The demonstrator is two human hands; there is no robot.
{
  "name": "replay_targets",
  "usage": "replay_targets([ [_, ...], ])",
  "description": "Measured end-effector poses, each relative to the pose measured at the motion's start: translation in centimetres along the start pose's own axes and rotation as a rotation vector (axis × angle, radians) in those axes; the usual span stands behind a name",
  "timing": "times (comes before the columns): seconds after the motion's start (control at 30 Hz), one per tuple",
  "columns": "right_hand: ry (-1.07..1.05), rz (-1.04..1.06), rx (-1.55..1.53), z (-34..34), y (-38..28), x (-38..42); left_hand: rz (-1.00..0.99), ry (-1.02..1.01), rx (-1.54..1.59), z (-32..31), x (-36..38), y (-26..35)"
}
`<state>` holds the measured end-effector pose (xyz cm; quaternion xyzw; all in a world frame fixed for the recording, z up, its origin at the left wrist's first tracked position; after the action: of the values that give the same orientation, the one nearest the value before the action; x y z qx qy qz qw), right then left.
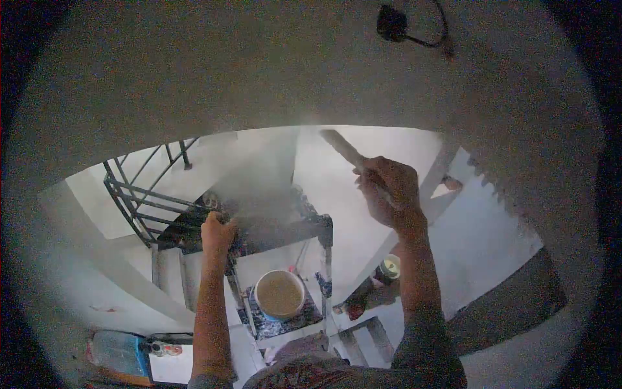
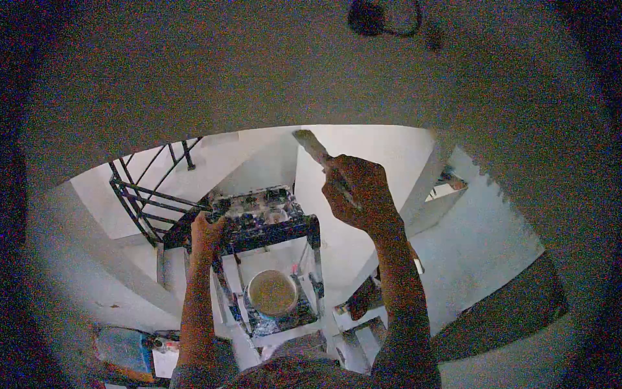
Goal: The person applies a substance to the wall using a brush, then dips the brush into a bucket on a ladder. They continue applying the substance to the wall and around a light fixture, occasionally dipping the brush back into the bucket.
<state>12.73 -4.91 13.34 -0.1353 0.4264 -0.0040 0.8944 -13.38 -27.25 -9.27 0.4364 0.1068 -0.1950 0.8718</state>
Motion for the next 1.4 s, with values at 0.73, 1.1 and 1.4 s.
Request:
replay_targets([
  [0.73, 0.022, 0.030, 0.132, 0.2, 2.9, -0.1, -0.034, -0.003, 0.013, -0.4, -0.6, -0.7],
  [1.1, -0.095, 0.052, 0.141, 0.0, 1.4, 0.0, -0.109, 0.023, 0.036, -1.8, -1.3, -2.5],
  [1.4, 0.548, 0.366, 0.259, 7.9, -2.6, -11.6, -0.058, 0.100, -0.098, 0.2, -0.9, 0.0],
])
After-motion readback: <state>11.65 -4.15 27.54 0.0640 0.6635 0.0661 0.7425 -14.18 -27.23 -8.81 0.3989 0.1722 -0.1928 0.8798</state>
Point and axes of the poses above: each hand's wrist, its own x-axis away from the middle knuckle, its own z-axis out of the back of the hand, y = z × x, the point moved 6 cm from there along -x, towards the middle knuckle, and after that the axes turned 8 degrees about -z, right-handed, at the moved point
